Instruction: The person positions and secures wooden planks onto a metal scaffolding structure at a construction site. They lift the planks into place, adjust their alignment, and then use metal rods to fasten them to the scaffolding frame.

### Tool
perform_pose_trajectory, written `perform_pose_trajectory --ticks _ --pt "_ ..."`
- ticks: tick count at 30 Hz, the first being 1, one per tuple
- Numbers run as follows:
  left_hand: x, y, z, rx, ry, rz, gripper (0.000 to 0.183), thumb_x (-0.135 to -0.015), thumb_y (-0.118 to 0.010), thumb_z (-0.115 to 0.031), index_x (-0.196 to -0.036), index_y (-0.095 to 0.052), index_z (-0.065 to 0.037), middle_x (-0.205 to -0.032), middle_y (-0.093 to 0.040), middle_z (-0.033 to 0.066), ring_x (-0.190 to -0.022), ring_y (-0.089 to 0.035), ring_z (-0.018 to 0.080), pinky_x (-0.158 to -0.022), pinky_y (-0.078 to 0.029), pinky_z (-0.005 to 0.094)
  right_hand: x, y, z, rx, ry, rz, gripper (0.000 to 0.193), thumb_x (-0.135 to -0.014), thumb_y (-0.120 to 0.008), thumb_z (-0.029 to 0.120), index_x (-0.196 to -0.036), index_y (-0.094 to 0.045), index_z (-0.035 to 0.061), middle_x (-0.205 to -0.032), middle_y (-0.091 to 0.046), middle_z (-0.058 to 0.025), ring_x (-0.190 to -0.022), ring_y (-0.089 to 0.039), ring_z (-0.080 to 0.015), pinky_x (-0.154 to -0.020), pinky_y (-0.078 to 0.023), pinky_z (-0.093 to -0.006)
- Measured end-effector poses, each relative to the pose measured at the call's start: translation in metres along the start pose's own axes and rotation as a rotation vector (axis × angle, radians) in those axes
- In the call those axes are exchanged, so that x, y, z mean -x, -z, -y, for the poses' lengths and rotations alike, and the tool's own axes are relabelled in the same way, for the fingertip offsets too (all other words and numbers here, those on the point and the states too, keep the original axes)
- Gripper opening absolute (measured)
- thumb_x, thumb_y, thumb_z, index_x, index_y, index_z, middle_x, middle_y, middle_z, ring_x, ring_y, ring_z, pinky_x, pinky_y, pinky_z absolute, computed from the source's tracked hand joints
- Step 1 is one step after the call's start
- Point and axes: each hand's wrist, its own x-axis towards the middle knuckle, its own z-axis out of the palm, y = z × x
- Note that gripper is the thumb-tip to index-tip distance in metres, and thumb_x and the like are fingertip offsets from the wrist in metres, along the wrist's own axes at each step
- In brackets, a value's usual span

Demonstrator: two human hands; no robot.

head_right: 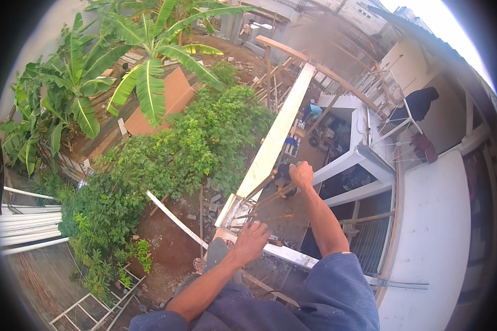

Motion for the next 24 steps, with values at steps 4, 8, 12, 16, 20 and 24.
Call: perform_pose_trajectory --ticks 4,8,12,16,20,24 --pt "-0.0001 0.0 0.0007 -0.016 -0.001 0.011 0.028 -0.07 -0.062 -0.006 -0.098 -0.063 -0.006 -0.101 -0.052 0.0071 -0.107 -0.048 0.0242 -0.087 -0.037 0.0406 -0.0005 -0.0005 0.0003 0.02 -0.004 -0.06 0.036 -0.081 -0.064 0.03 -0.095 -0.069 -0.0029 -0.098 -0.066 -0.0275 -0.097 -0.063 -0.042 -0.086 -0.05 -0.0447" --pt "0.0006 0.0018 -0.0008 -0.028 0.005 0.002 0.026 -0.073 -0.062 -0.009 -0.099 -0.063 -0.006 -0.102 -0.052 0.0075 -0.108 -0.047 0.0249 -0.089 -0.037 0.0415 0.0009 -0.0024 -0.0004 0.032 0.039 -0.111 0.035 -0.081 -0.063 0.031 -0.092 -0.07 -0.0016 -0.09 -0.067 -0.0263 -0.092 -0.064 -0.0416 -0.085 -0.05 -0.0447" --pt "-0.0008 0.0027 -0.0008 -0.02 0.019 0.052 0.026 -0.075 -0.063 -0.011 -0.1 -0.062 -0.007 -0.105 -0.052 0.008 -0.111 -0.046 0.0258 -0.092 -0.038 0.0435 0.003 -0.0032 0.0002 0.025 0.031 -0.168 0.034 -0.081 -0.063 0.031 -0.091 -0.07 -0.0009 -0.089 -0.067 -0.026 -0.092 -0.064 -0.041 -0.085 -0.05 -0.0448" --pt "-0.0011 0.0024 -0.0001 -0.072 0.013 0.112 0.026 -0.074 -0.064 -0.01 -0.099 -0.063 -0.006 -0.109 -0.053 0.0086 -0.113 -0.046 0.0264 -0.091 -0.038 0.0439 0.0025 -0.001 0.0029 0.027 0.017 -0.13 0.034 -0.081 -0.063 0.029 -0.096 -0.07 -0.0002 -0.095 -0.067 -0.0257 -0.096 -0.064 -0.0402 -0.086 -0.05 -0.0444" --pt "-0.0016 0.0015 0.0015 -0.047 0.019 0.101 0.026 -0.072 -0.065 -0.008 -0.099 -0.064 -0.006 -0.11 -0.053 0.0095 -0.114 -0.046 0.027 -0.092 -0.039 0.0446 -0.0011 0.0001 0.0024 0.015 0.006 -0.096 0.033 -0.082 -0.063 0.027 -0.101 -0.07 0.001 -0.1 -0.067 -0.0248 -0.099 -0.064 -0.0402 -0.088 -0.05 -0.0441" --pt "-0.002 0.0021 0.0013 -0.035 0.02 0.1 0.027 -0.071 -0.065 -0.006 -0.099 -0.063 -0.005 -0.111 -0.053 0.0099 -0.116 -0.045 0.0272 -0.092 -0.039 0.0449 -0.0023 -0.0015 0.0005 -0.002 0.004 -0.093 0.032 -0.082 -0.064 0.027 -0.098 -0.07 0.0005 -0.098 -0.067 -0.0248 -0.098 -0.064 -0.0403 -0.087 -0.05 -0.0444"
